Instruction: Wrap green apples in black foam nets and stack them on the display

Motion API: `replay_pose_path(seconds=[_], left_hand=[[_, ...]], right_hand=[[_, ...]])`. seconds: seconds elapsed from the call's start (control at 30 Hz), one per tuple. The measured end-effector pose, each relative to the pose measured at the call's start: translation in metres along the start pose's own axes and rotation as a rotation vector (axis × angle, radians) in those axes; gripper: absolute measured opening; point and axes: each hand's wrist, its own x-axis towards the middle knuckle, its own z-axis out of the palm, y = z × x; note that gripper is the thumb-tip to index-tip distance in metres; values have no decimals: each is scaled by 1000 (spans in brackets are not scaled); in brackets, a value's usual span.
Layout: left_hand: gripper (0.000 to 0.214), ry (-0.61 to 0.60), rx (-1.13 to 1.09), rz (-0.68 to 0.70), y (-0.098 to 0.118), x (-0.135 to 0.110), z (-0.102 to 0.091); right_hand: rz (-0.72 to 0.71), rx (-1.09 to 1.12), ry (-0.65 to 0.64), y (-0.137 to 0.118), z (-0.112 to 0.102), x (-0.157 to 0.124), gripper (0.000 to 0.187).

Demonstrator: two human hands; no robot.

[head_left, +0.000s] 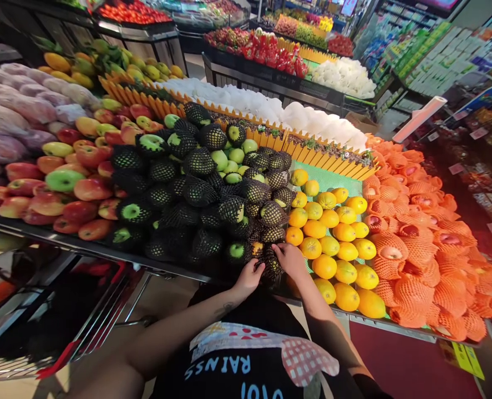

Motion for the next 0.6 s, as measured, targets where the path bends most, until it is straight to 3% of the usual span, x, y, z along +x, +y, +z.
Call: replay_pose_path(seconds=[0.2,0.43,0.6], left_hand=[[19,27,30,70,-1,5,1],[28,-90,34,132,11,2,2],[42,-129,26,133,22,0,4]], right_hand=[[-64,136,-38,13,-8,-12,32],[38,396,175,42,-1,-45,39],[122,544,200,52,3,-59,31]])
